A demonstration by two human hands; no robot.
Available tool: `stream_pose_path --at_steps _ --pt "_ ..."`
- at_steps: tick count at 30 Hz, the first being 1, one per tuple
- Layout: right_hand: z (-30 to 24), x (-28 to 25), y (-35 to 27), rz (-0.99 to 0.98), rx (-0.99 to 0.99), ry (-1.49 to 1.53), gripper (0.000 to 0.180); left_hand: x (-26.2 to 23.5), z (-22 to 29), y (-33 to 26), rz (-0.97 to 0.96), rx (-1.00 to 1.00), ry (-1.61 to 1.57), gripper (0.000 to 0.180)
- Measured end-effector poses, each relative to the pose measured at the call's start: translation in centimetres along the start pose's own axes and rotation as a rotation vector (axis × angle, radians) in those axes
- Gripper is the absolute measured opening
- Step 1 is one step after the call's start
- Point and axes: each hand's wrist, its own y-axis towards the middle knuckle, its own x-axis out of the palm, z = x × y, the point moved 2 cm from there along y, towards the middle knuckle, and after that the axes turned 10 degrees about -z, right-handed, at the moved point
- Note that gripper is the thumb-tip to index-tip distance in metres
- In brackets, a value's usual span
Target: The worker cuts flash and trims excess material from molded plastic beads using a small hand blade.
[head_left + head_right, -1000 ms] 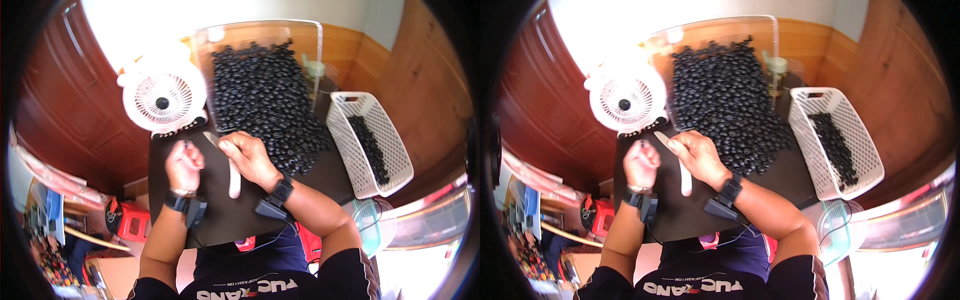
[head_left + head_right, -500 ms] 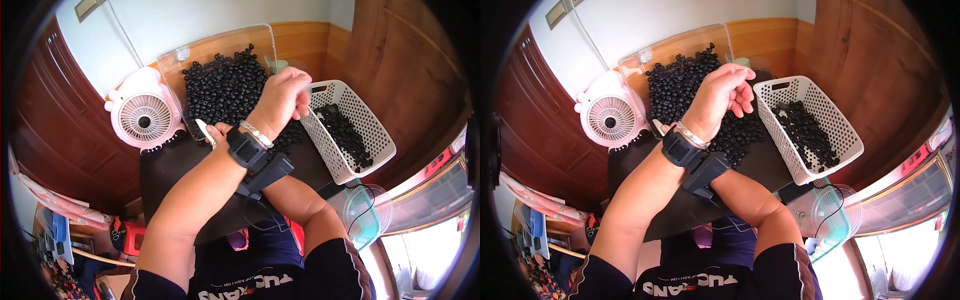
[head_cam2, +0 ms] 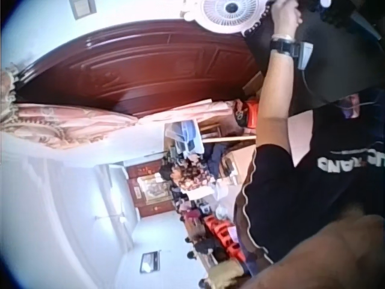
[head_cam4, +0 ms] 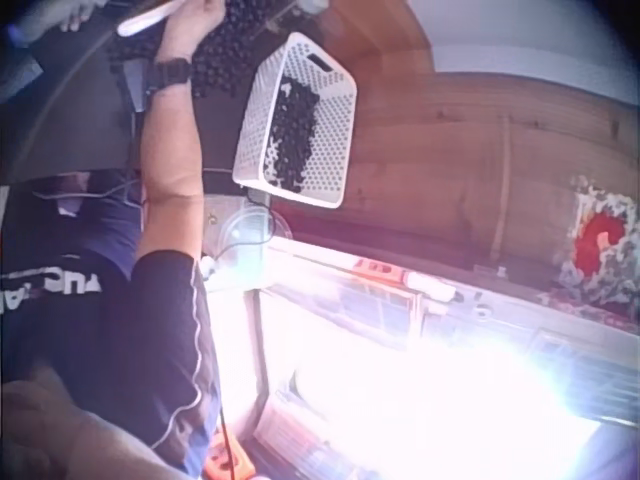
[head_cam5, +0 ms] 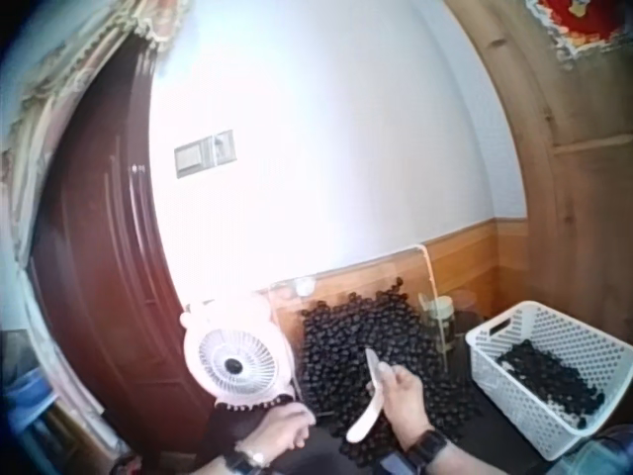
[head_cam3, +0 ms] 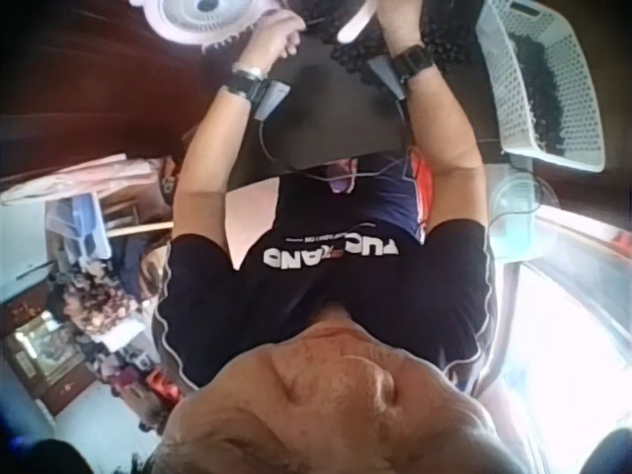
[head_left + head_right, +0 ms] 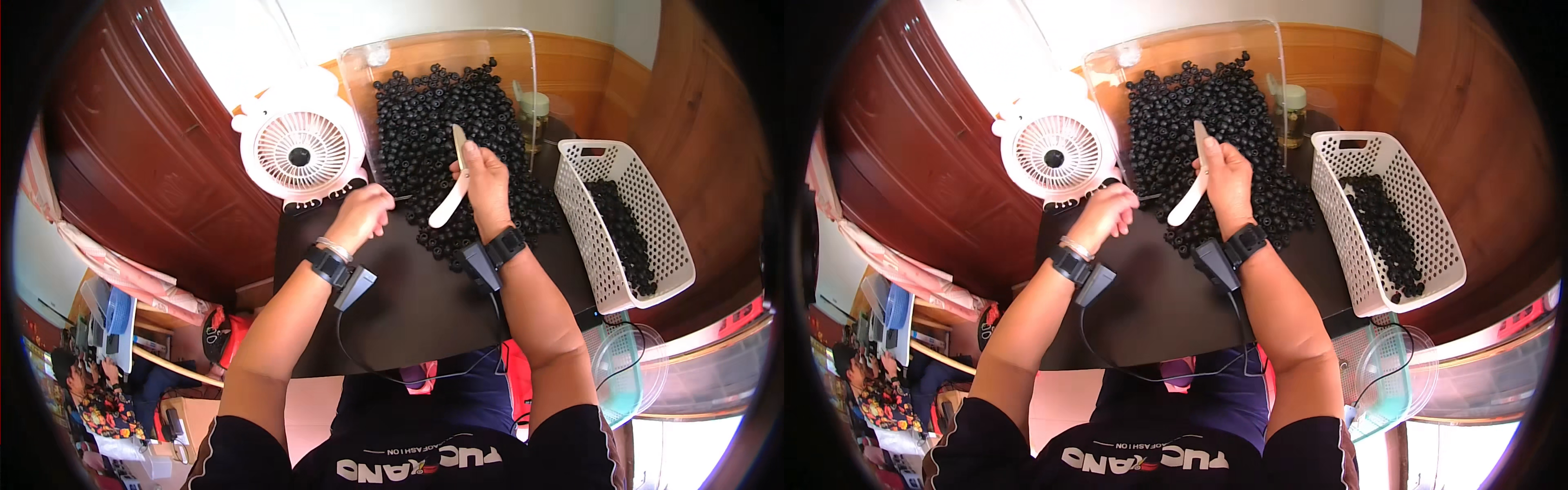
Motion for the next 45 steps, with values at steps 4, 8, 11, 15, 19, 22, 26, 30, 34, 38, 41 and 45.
stream_pose_path --at_steps 4,8,11,15,19,22,26,30,34,38,41,45 --pt "-0.8 -0.2 0.0 0.011 0.003 -0.038 0.034 2.5 -1.0 0.6 -0.026 0.113 0.563 0.024" --pt "-0.1 -0.1 -0.1 -0.022 0.026 -0.05 0.034 3.5 -1.5 2.1 0.027 0.084 0.753 0.023" --pt "0.2 0.2 -0.1 -0.038 0.039 -0.04 0.034 4.4 -1.7 2.8 -0.001 0.056 0.866 0.021" --pt "0.0 0.2 -0.2 -0.05 0.049 -0.058 0.034 4.7 -1.9 2.8 -0.002 0.097 0.954 0.017" --pt "-0.3 0.7 -0.5 -0.071 0.051 -0.053 0.035 3.3 -2.7 2.2 0.031 0.163 0.627 0.017" --pt "-0.8 1.8 -1.0 -0.139 0.076 0.007 0.035 1.6 -4.0 0.6 -0.089 -0.02 -0.389 0.017" --pt "-1.0 3.5 -2.7 -0.325 0.221 -0.023 0.038 1.8 -4.0 -2.4 -0.206 0.193 -1.007 0.019" --pt "-0.6 6.0 -4.8 -0.41 0.235 0.021 0.036 2.4 -3.7 -3.4 -0.201 0.305 -1.06 0.019" --pt "0.4 7.3 -6.2 -0.491 0.185 0.042 0.031 2.5 -3.7 -3.6 -0.11 0.267 -0.828 0.016" --pt "0.9 7.5 -6.4 -0.461 0.146 0.09 0.029 3.1 -3.1 -3.4 0.03 0.289 -0.757 0.013" --pt "0.8 7.6 -6.3 -0.447 0.179 0.107 0.03 3.2 -2.6 -3.5 0.075 0.328 -0.7 0.012" --pt "0.6 7.7 -6.3 -0.434 0.194 0.163 0.031 3.1 -2.5 -3.5 0.095 0.346 -0.687 0.012"
